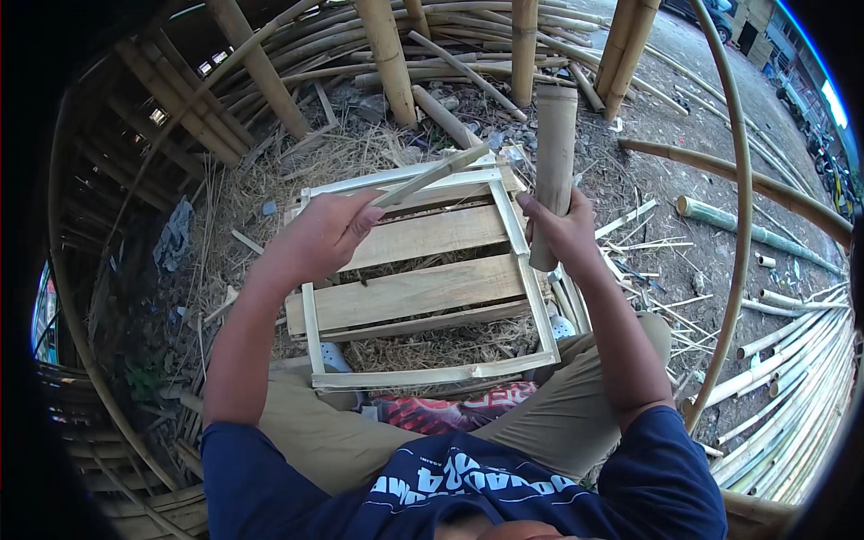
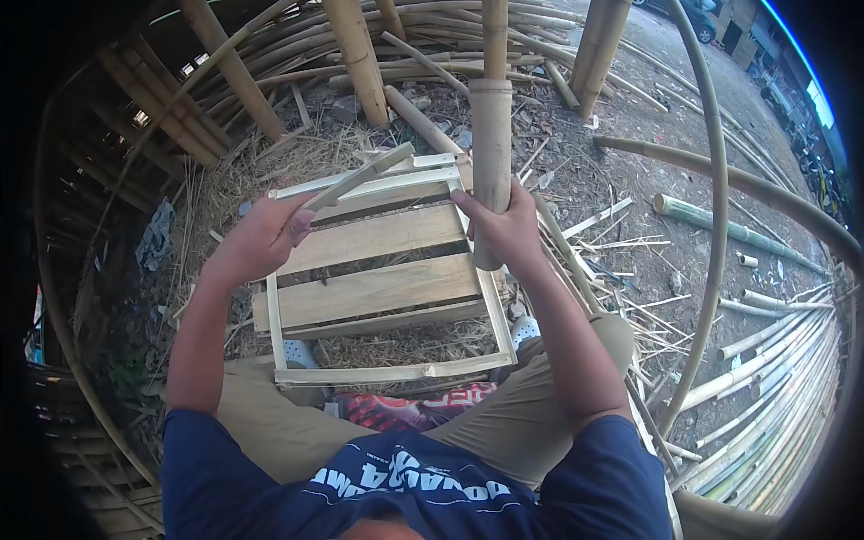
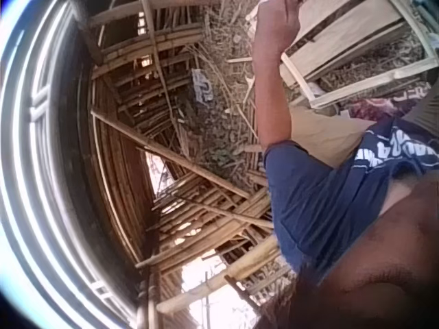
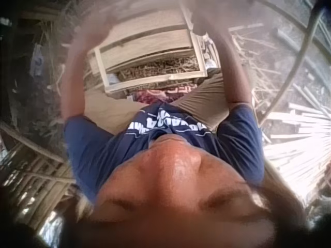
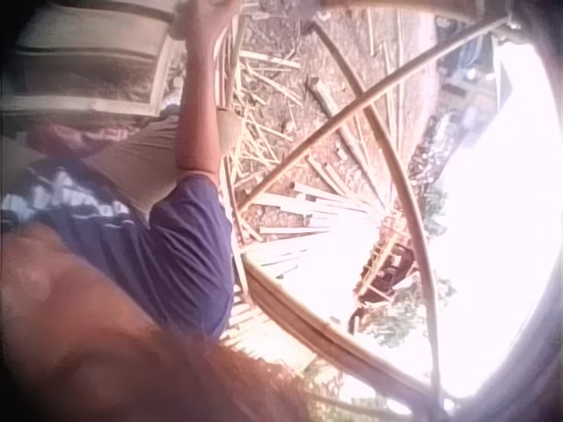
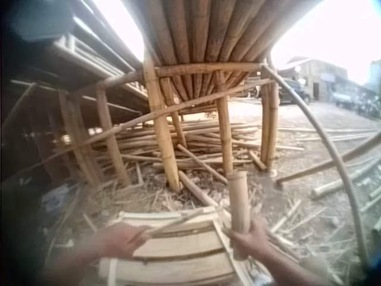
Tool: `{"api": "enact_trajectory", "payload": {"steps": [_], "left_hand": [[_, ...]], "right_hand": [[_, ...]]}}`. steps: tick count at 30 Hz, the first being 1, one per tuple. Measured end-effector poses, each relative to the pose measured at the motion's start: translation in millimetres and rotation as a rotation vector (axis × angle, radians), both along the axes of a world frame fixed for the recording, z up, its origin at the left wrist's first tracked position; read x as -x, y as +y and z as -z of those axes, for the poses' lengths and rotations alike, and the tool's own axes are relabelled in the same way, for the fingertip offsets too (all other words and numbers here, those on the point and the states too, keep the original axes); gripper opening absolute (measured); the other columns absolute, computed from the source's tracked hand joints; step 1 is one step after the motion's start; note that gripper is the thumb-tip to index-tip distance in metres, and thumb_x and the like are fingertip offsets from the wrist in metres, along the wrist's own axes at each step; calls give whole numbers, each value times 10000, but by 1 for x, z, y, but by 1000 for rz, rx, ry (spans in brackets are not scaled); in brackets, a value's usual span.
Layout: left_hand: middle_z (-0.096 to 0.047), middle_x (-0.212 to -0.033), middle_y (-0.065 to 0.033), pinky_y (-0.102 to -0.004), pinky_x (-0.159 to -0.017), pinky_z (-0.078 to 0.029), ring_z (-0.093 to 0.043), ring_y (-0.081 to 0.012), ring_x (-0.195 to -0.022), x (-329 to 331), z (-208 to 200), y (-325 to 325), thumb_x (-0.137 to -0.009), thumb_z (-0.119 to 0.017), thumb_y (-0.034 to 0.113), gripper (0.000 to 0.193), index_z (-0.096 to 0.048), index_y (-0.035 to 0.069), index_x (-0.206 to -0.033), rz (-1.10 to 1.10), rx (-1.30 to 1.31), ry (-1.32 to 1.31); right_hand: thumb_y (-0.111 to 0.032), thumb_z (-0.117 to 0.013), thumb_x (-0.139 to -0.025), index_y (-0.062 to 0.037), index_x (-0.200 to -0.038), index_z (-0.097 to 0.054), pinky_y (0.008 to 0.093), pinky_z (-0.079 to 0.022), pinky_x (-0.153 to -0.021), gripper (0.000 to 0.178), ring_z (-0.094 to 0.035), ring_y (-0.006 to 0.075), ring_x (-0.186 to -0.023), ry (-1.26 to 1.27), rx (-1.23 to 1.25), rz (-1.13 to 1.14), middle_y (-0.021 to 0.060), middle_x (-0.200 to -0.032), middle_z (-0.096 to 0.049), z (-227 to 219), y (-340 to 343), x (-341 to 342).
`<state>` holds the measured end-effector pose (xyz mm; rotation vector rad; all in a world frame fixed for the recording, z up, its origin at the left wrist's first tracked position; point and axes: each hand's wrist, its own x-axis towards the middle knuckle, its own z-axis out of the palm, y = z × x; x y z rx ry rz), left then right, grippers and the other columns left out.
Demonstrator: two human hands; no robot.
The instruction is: The person assembles a rectangular wooden frame by fitting bamboo strips into joint slots and tapping them into place using a wooden block mallet.
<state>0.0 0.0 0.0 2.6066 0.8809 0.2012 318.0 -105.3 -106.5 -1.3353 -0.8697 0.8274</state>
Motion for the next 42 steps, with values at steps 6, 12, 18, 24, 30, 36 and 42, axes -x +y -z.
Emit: {"api": "enact_trajectory", "payload": {"steps": [6,12,18,24,30,36,42], "left_hand": [[-485,-669,28,-263,-592,-417,-452,-73,-619,36,27,-22,-1109,-369,524,613,-634,27,-1354,-86,580,-255],[-488,-663,43,-237,-512,-359,-433,-47,-556,41,31,-15,-1062,-364,666,760,-622,6,-1334,-82,807,-269],[-485,-671,28,-246,-542,-391,-428,-66,-584,36,33,-11,-1101,-348,581,680,-643,15,-1334,-48,828,-239],[-477,-665,-7,-299,-614,-454,-444,-115,-608,29,42,-11,-1102,-349,571,651,-645,55,-1367,37,771,-205],[-625,-767,-147,-434,-767,-525,-645,-345,-762,18,79,0,-1078,-501,432,477,-622,134,-1430,109,162,-48],[-725,-1130,-142,-446,-913,-547,-682,-355,-1046,-47,110,31,-1051,-539,360,472,-539,267,-1514,7,-4,209],[-719,-1125,-118,-450,-870,-549,-681,-337,-1005,-98,199,89,-1041,-556,380,478,-537,293,-1511,85,-175,112]], "right_hand": [[-321,-855,-857,41,-1147,-591,290,-544,-537,534,-646,118,-595,-90,162,-125,64,-792,-661,29,1,20],[-345,-853,-850,43,-1160,-592,299,-544,-554,561,-654,125,-610,-136,227,-145,72,-804,-668,37,1,25],[-345,-852,-851,34,-1121,-595,296,-541,-554,532,-648,120,-611,-101,237,-131,57,-791,-653,36,0,24],[-341,-854,-853,33,-1106,-599,289,-540,-551,518,-646,118,-608,-65,238,-139,56,-789,-650,33,-1,23],[-332,-858,-850,43,-1116,-612,291,-533,-538,522,-642,121,-590,-58,180,-57,65,-794,-659,26,-1,6],[-304,-859,-870,-10,-1018,-597,273,-507,-508,421,-615,111,-552,-94,14,122,38,-735,-628,0,7,-43],[-311,-861,-867,-16,-992,-599,279,-495,-484,413,-609,117,-527,-81,49,252,40,-737,-629,10,10,-76]]}}
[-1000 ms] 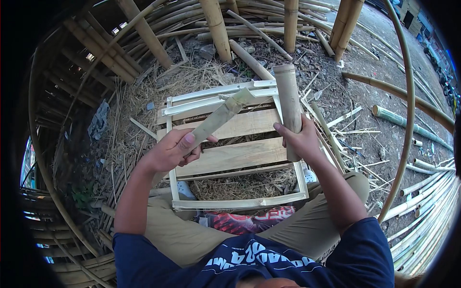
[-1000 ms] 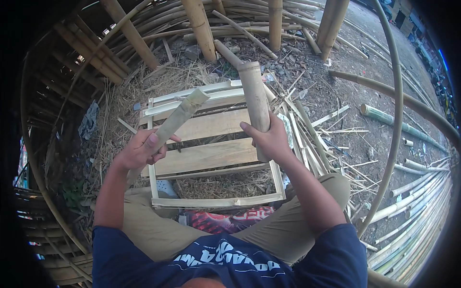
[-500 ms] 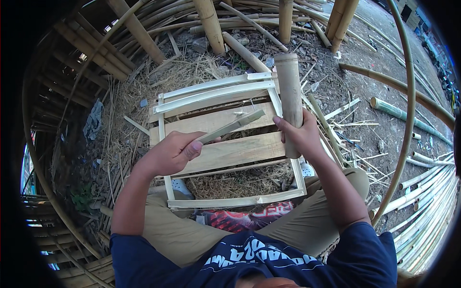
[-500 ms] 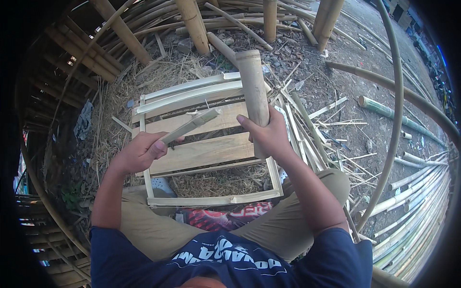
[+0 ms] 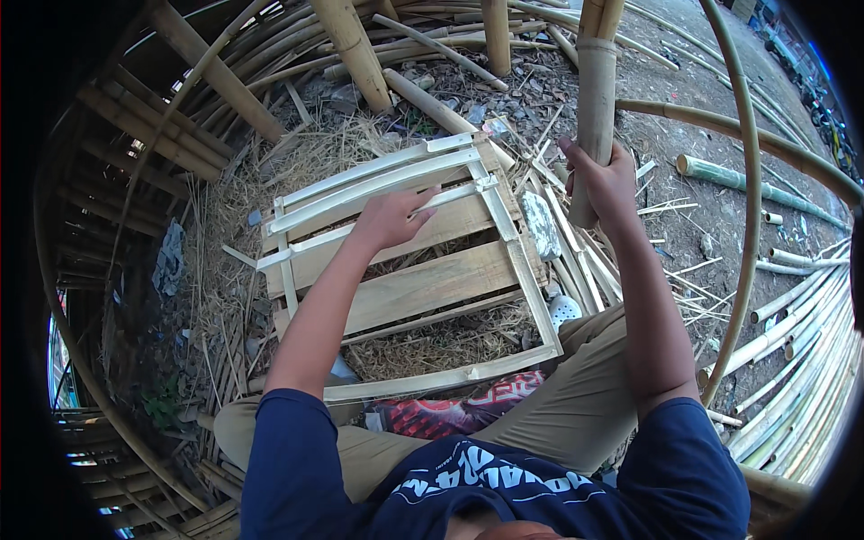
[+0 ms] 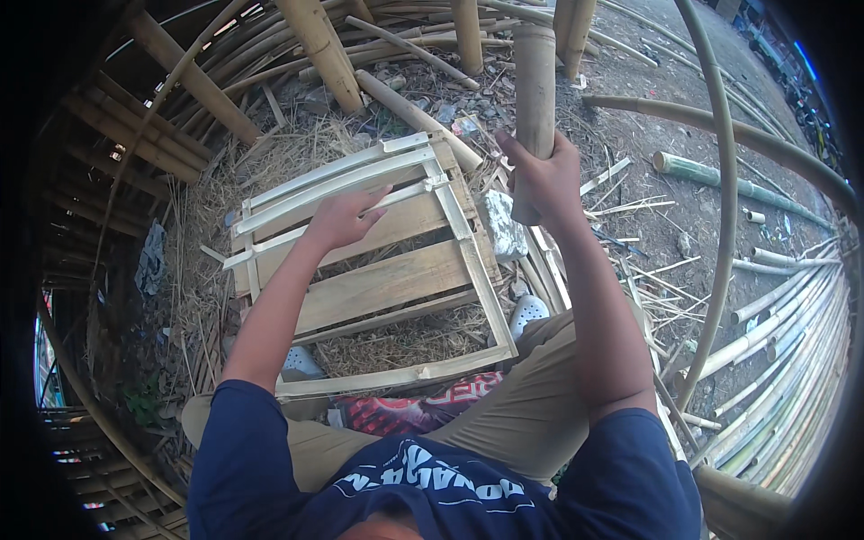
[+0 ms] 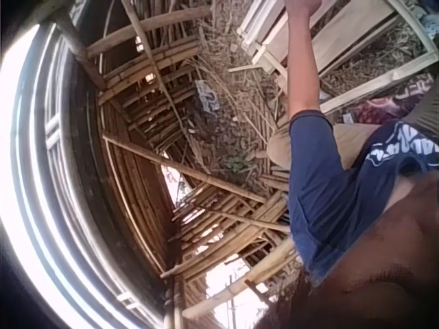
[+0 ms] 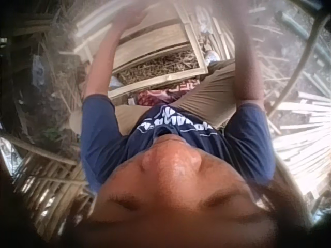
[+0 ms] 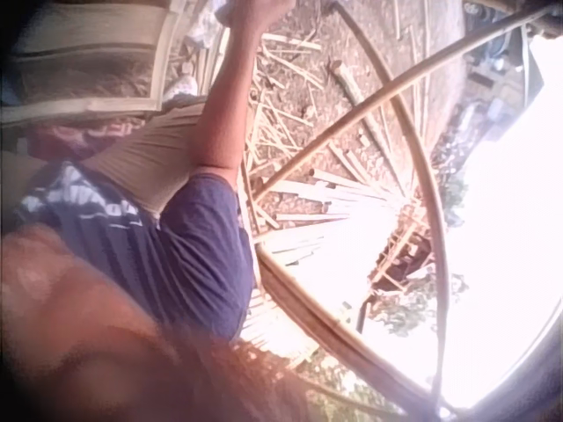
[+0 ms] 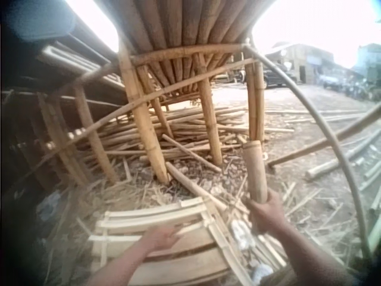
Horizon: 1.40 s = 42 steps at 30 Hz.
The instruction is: The person assembles a rectangular wooden frame by fitting bamboo strips into joint slots and tapping them into place using a wooden block mallet.
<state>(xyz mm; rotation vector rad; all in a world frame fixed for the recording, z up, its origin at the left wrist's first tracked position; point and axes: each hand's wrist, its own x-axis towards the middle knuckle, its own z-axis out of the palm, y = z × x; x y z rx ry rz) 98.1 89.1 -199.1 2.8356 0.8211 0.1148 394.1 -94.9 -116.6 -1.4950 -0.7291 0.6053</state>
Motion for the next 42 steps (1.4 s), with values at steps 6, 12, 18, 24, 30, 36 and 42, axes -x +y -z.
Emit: {"api": "enact_trajectory", "payload": {"steps": [6,12,18,24,30,36,42], "left_hand": [[-721,-1137,-113,-445,-875,-555,-688,-320,-1045,-27,37,5,-1024,-583,426,496,-552,287,-1499,-84,7,5],[-723,-1146,-99,-436,-863,-565,-694,-299,-1056,-18,45,15,-986,-640,432,492,-604,284,-1454,-71,-65,0],[-704,-1193,-82,-416,-885,-564,-687,-293,-1054,-10,43,27,-950,-690,438,481,-660,273,-1400,21,-86,-18],[-687,-1233,-91,-412,-924,-554,-680,-297,-1068,8,59,44,-925,-743,394,500,-666,240,-1395,98,-18,-189],[-686,-1268,-103,-416,-974,-544,-670,-319,-1130,0,56,44,-929,-747,375,518,-657,177,-1399,143,8,-162],[-665,-1320,-126,-433,-1010,-530,-650,-337,-1176,0,53,47,-940,-733,380,494,-669,157,-1377,117,100,-184],[-670,-1308,-135,-427,-1002,-533,-657,-342,-1162,-5,53,49,-923,-758,353,507,-668,146,-1377,158,133,-197]], "right_hand": [[-325,-864,-852,44,-1093,-620,291,-514,-462,504,-623,131,-506,-48,82,0,65,-737,-646,14,1,-22],[-330,-849,-849,38,-1123,-653,298,-534,-536,499,-658,129,-589,-108,174,-43,65,-758,-668,16,9,-21],[-355,-867,-850,37,-1087,-631,281,-529,-508,515,-635,120,-558,-114,192,-64,61,-755,-657,17,10,-14],[-356,-868,-842,50,-1104,-650,291,-513,-517,530,-637,122,-571,-167,221,-109,53,-720,-654,25,15,-3],[-362,-855,-847,52,-1094,-651,286,-517,-522,524,-636,119,-576,-197,263,-146,55,-747,-659,32,17,-4],[-378,-856,-845,61,-1095,-647,286,-536,-524,547,-637,120,-582,-203,263,-149,59,-756,-659,38,19,-5],[-367,-850,-847,62,-1091,-650,284,-528,-514,532,-633,118,-571,-211,266,-163,59,-748,-656,39,20,-6]]}}
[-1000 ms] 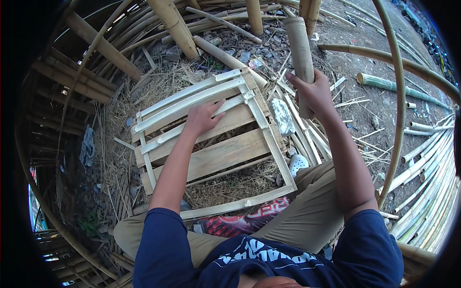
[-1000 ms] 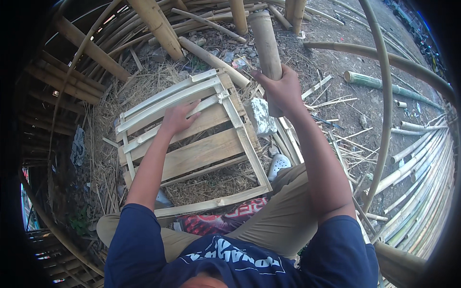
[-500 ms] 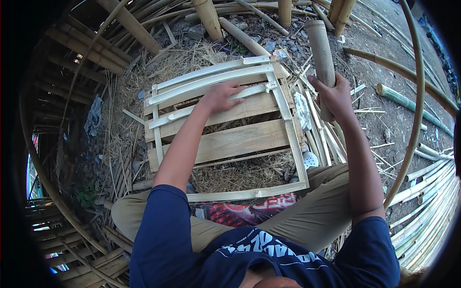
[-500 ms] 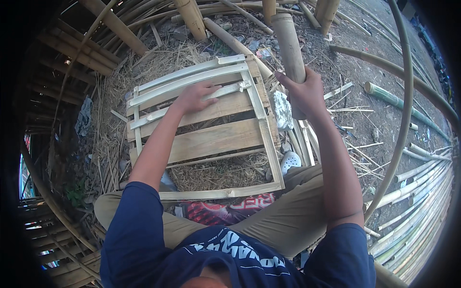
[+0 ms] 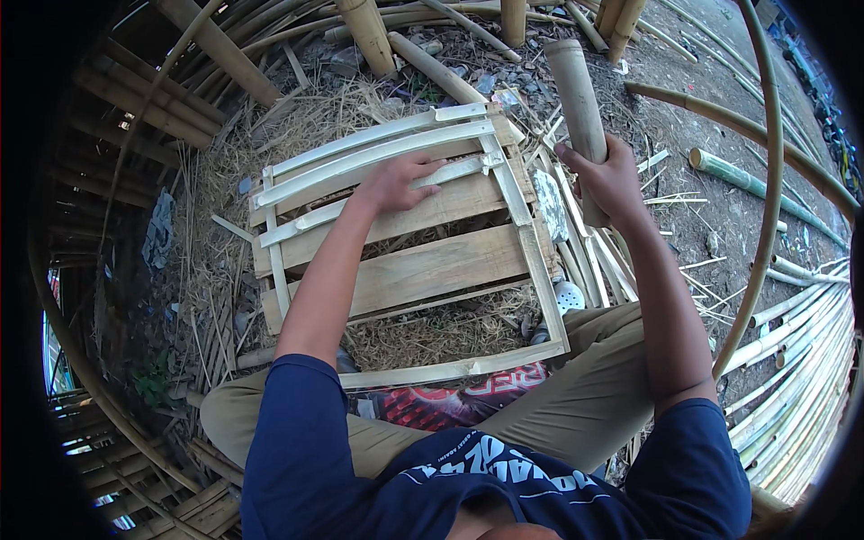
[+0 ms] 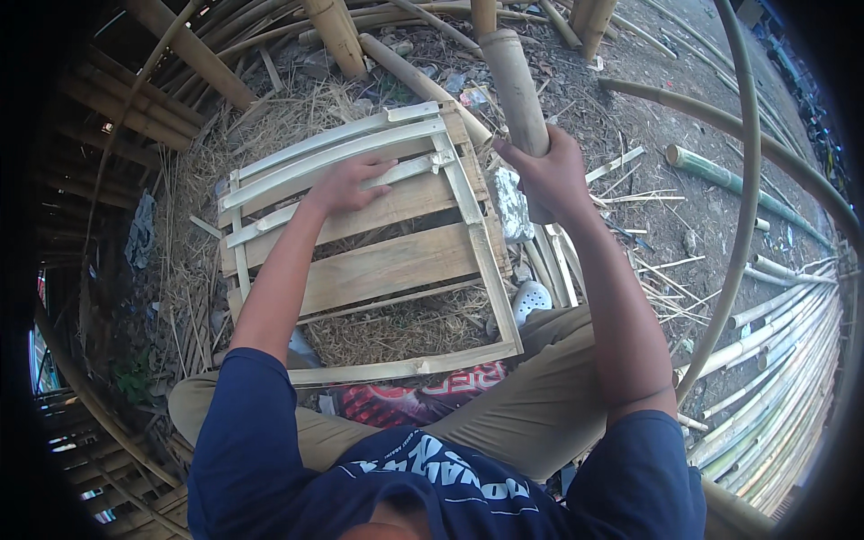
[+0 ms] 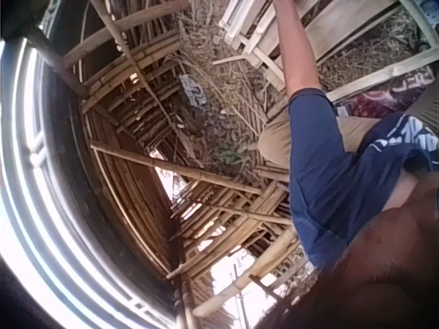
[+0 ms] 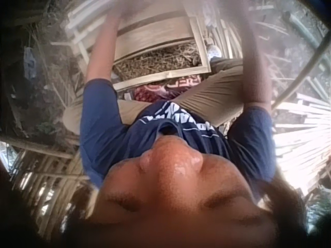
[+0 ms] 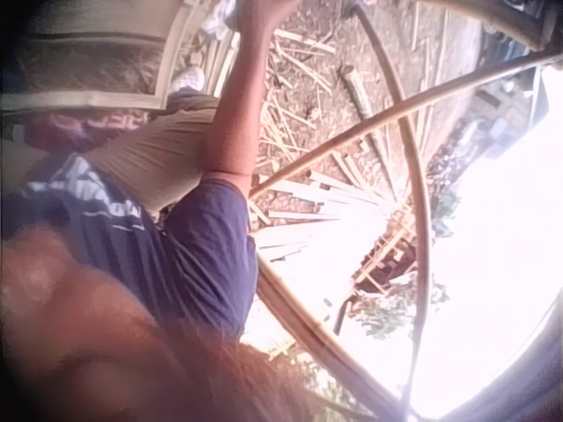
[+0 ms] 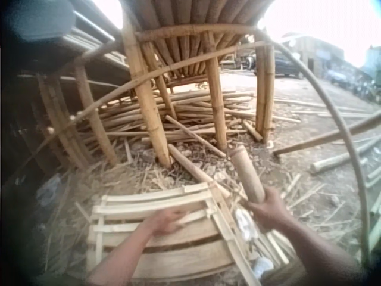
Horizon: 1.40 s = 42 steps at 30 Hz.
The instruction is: The person assembles a rectangular wooden frame by fitting bamboo strips into joint slots and tapping them into place using a wooden block mallet.
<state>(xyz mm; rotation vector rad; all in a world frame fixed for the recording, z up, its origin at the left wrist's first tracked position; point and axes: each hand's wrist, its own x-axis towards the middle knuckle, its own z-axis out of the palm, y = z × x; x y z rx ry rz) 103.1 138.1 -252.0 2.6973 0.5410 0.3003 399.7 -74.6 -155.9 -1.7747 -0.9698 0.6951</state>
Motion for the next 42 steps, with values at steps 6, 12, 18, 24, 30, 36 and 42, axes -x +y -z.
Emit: {"api": "enact_trajectory", "payload": {"steps": [6,12,18,24,30,36,42], "left_hand": [[-690,-1254,-112,-399,-941,-542,-675,-315,-1086,-2,10,3,-918,-768,323,518,-658,161,-1398,15,-2,-53],[-678,-1279,-119,-406,-963,-539,-667,-329,-1123,-7,1,-3,-937,-744,330,486,-665,131,-1374,-22,1,7],[-624,-1371,-130,-483,-1043,-501,-576,-339,-1300,-19,-3,-33,-955,-687,414,540,-606,113,-1396,-147,-102,149],[-641,-1304,-114,-466,-1038,-480,-573,-291,-1284,-39,13,-45,-948,-667,485,571,-615,94,-1361,-304,-254,55],[-651,-1265,-114,-452,-1029,-461,-580,-278,-1256,-45,23,-49,-932,-702,426,534,-631,95,-1345,-292,-297,-106],[-641,-1310,-88,-457,-1066,-454,-563,-286,-1278,-62,-3,-17,-878,-764,248,504,-636,128,-1350,-319,-458,-250],[-637,-1318,-62,-453,-1046,-477,-566,-271,-1278,-72,3,16,-849,-764,156,454,-679,113,-1293,-205,-398,-61]], "right_hand": [[-362,-840,-852,63,-1077,-654,289,-520,-510,515,-632,116,-567,-30,26,-18,57,-727,-652,-2,3,6],[-356,-837,-856,60,-1076,-654,296,-519,-513,504,-633,121,-567,-60,34,-19,59,-719,-651,0,2,5],[-361,-838,-857,58,-1073,-652,304,-515,-526,507,-635,127,-575,-62,49,-26,54,-715,-645,5,0,0],[-368,-841,-855,59,-1051,-651,310,-518,-531,506,-639,132,-576,-72,65,-31,60,-718,-650,9,-1,1],[-368,-844,-847,65,-1066,-663,319,-535,-550,517,-669,148,-604,-128,102,-33,94,-751,-679,13,-3,-2],[-380,-847,-831,81,-1130,-667,332,-537,-556,578,-675,156,-617,-115,132,-56,101,-759,-684,12,-2,-2],[-364,-852,-814,68,-1105,-672,337,-544,-593,551,-685,176,-651,-119,80,-69,120,-814,-696,16,2,-2]]}}
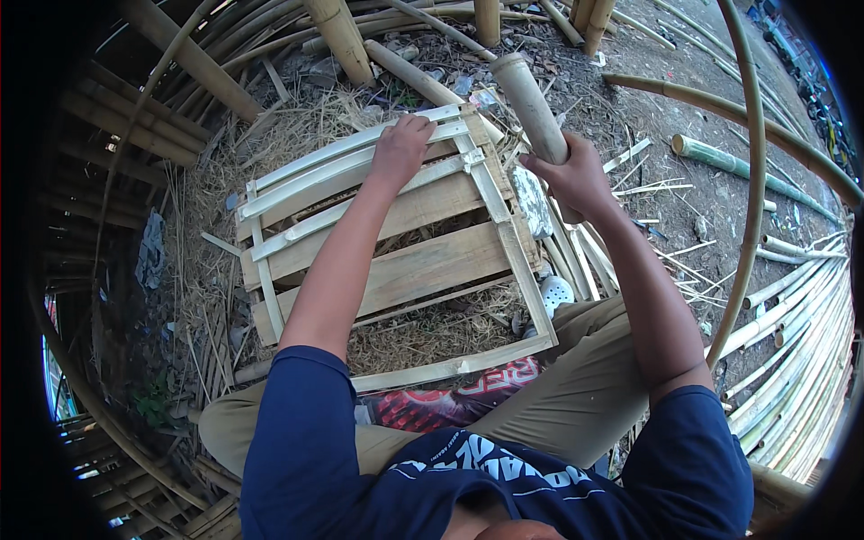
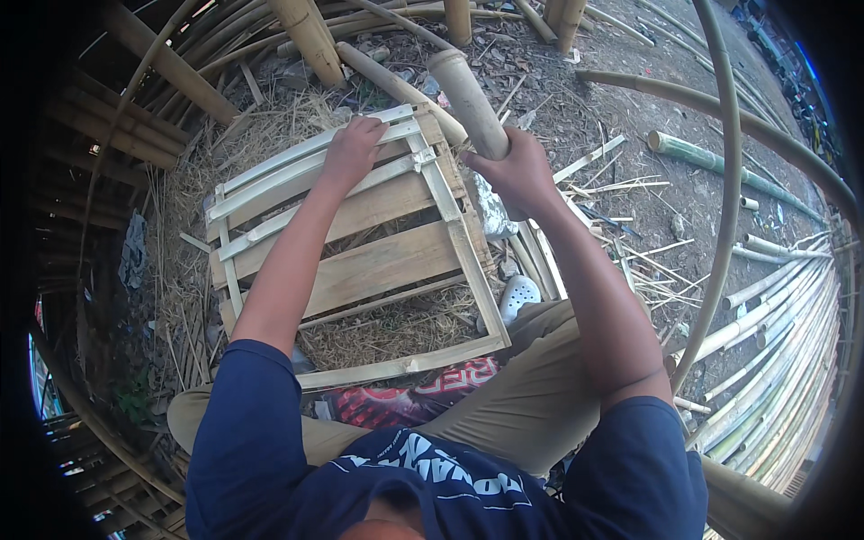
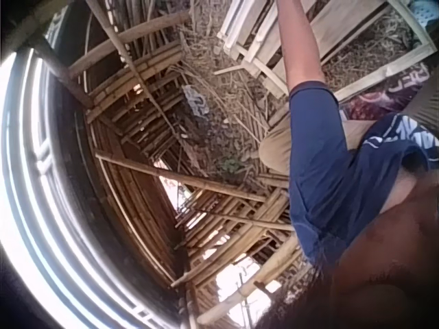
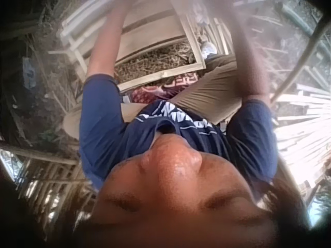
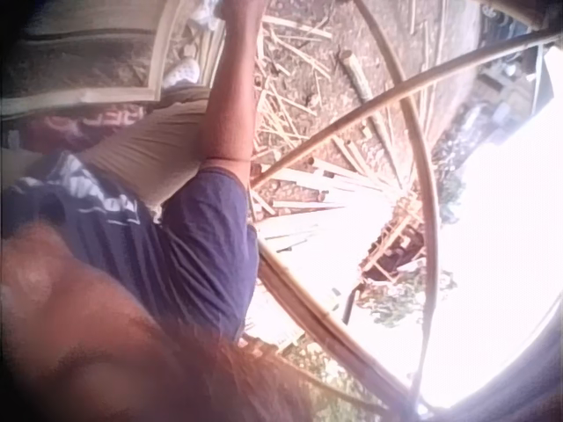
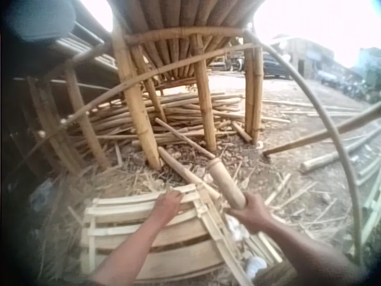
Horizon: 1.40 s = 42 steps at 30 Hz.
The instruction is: The person assembles a rectangular wooden frame by fitting bamboo strips into joint slots and tapping them into place using a wooden block mallet.
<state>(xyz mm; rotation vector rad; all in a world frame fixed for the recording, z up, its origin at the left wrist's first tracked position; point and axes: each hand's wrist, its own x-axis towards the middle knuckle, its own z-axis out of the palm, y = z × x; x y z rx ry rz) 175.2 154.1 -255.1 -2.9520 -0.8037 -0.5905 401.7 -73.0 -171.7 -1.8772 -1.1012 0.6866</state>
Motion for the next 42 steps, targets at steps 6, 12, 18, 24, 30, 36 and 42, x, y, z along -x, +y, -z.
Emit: {"api": "enact_trajectory", "payload": {"steps": [6,12,18,24,30,36,42], "left_hand": [[-604,-1408,-60,-488,-1123,-412,-522,-249,-1350,-5,-19,-1,-885,-762,295,497,-662,149,-1349,7,20,50],[-534,-1533,-80,-562,-1250,-245,-414,-264,-1485,-28,-26,20,-976,-643,405,530,-585,158,-1441,93,52,-7],[-536,-1524,-114,-588,-1240,-242,-435,-292,-1465,-68,-19,44,-1056,-432,395,501,-573,97,-1433,-301,184,-33],[-599,-1411,-162,-586,-1160,-343,-530,-341,-1355,-92,-8,45,-1064,-369,421,507,-622,65,-1322,-545,323,3],[-659,-1299,-194,-573,-1088,-422,-592,-378,-1262,-95,1,40,-1075,-353,405,500,-672,43,-1203,-583,212,-9],[-689,-1262,-167,-601,-1082,-411,-624,-342,-1238,-96,-2,37,-1059,-364,371,482,-704,49,-1174,-601,249,-5],[-751,-1094,-198,-552,-955,-525,-713,-375,-1063,-101,-6,30,-1042,-387,337,479,-767,49,-1001,-594,276,-31]], "right_hand": [[-361,-860,-828,63,-1108,-657,332,-528,-556,547,-661,171,-615,2,23,10,114,-795,-683,-6,-3,-3],[-368,-874,-833,54,-1105,-665,321,-531,-548,544,-655,153,-607,-50,20,19,92,-776,-676,-4,-2,-3],[-365,-877,-830,59,-1126,-668,318,-532,-535,557,-649,150,-582,-68,-51,-26,98,-764,-680,-1,-2,-5],[-392,-852,-798,80,-1099,-703,418,-567,-766,580,-737,280,-801,-32,-12,9,199,-897,-741,-11,-6,-3],[-382,-860,-816,83,-1140,-670,366,-552,-664,598,-695,212,-704,-31,2,33,153,-852,-714,-12,-7,-4],[-348,-857,-847,82,-1130,-649,313,-515,-533,556,-623,137,-568,-19,-35,78,90,-745,-664,-22,-9,-1],[-358,-849,-796,86,-1082,-674,400,-563,-710,557,-714,231,-766,24,-19,118,170,-854,-720,-39,-17,5]]}}
